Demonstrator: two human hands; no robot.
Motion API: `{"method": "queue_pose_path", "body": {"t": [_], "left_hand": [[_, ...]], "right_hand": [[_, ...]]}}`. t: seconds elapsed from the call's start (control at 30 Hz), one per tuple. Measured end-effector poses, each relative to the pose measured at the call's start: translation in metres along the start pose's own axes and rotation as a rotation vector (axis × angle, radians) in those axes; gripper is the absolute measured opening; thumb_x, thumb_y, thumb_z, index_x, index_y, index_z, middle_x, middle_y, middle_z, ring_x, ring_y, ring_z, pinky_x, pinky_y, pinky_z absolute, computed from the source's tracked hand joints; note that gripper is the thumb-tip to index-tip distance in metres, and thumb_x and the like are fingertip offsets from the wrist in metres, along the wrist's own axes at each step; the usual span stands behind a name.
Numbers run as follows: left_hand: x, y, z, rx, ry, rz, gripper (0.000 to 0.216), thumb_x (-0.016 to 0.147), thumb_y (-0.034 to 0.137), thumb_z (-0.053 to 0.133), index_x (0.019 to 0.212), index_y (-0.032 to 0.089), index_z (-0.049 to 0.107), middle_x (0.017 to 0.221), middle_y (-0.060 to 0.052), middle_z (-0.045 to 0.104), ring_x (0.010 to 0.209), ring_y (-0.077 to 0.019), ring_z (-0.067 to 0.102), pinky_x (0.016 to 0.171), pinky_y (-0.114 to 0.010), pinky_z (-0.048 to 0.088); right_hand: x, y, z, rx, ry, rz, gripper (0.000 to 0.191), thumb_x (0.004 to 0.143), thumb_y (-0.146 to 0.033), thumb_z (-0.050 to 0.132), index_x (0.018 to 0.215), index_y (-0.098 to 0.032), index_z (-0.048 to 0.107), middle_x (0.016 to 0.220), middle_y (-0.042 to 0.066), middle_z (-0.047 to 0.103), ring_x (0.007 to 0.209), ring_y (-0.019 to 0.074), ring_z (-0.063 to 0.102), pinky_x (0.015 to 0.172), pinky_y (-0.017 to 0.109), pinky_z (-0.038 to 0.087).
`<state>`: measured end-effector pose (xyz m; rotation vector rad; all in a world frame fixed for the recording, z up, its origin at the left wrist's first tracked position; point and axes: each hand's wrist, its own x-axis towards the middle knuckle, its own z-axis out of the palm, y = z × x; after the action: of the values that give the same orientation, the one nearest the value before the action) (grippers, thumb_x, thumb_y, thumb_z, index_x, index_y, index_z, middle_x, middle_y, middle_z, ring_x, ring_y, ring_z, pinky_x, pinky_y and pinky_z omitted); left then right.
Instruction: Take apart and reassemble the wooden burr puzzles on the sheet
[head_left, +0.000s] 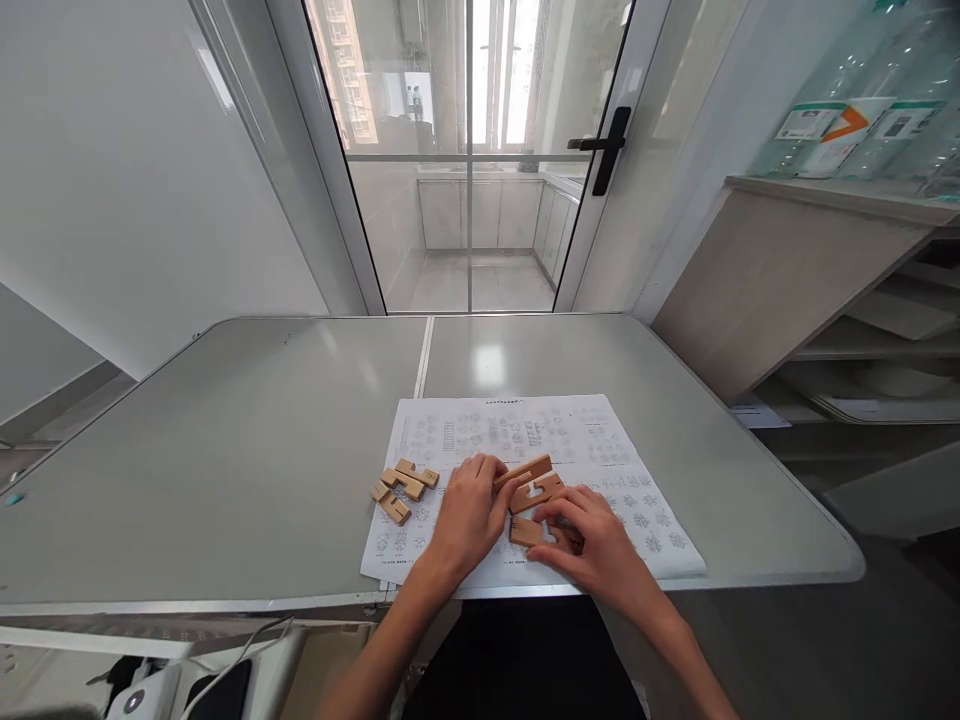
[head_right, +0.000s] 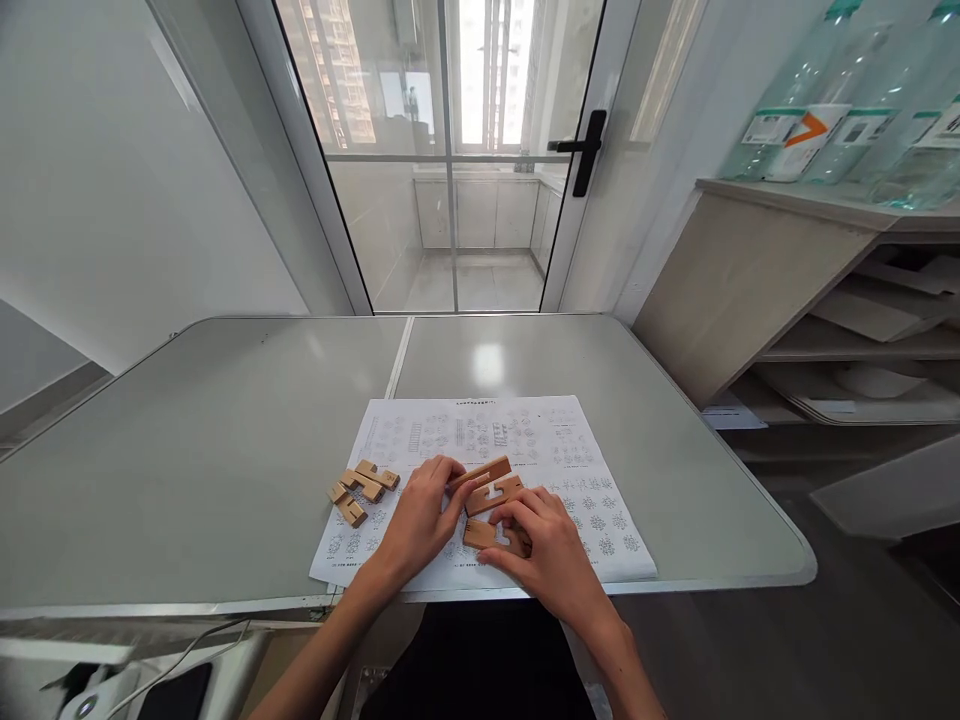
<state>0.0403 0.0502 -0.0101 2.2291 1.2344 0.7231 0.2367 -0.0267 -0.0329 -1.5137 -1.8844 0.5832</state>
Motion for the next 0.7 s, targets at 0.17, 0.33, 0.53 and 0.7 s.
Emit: {"method": "queue_pose_path", "body": {"t": [0.17,0.33,0.53,0.7], "left_hand": [[-0.02,0.005,-0.005,-0.244,0.02,-0.157,0.023,0.106,0.043,0.047,0.098,0.023,0.053,0.086,-0.002,0.068,0.078,-0.0211,0.063,0.072,-0.032,0.046],[-0.03,0.009,-0.007,-0.43,0.018,-0.205,0.025,0.107,0.045,0.044,0.102,0.023,0.054,0.074,0.003,0.065,0.067,-0.0168,0.06,0.068,-0.028,0.045],[-0.032,0.008,-0.007,-0.465,0.001,-0.186,0.026,0.108,0.043,0.042,0.106,0.022,0.057,0.079,0.001,0.066,0.074,-0.0178,0.062,0.075,-0.029,0.048],[-0.033,0.005,-0.005,-0.415,-0.021,-0.165,0.024,0.109,0.04,0.039,0.11,0.023,0.056,0.087,-0.001,0.07,0.075,-0.0185,0.062,0.077,-0.031,0.049]], "right_hand": [[0.0,-0.004,-0.002,0.005,-0.012,0.011,0.027,0.083,-0.036,0.087,0.101,-0.03,0.068,0.104,0.001,0.071,0.1,0.0274,0.061,0.087,0.042,0.05],[-0.001,-0.004,-0.003,0.014,-0.014,0.006,0.027,0.083,-0.034,0.086,0.1,-0.029,0.067,0.103,0.001,0.071,0.099,0.0266,0.062,0.088,0.041,0.05],[0.0,-0.005,-0.002,-0.028,-0.015,-0.012,0.017,0.086,-0.031,0.083,0.087,-0.027,0.066,0.089,0.0,0.07,0.088,0.0249,0.062,0.083,0.039,0.047],[-0.001,-0.007,-0.003,0.02,-0.023,0.001,0.018,0.094,-0.039,0.073,0.086,-0.025,0.065,0.082,0.0,0.068,0.083,0.0236,0.061,0.081,0.038,0.046]]}}
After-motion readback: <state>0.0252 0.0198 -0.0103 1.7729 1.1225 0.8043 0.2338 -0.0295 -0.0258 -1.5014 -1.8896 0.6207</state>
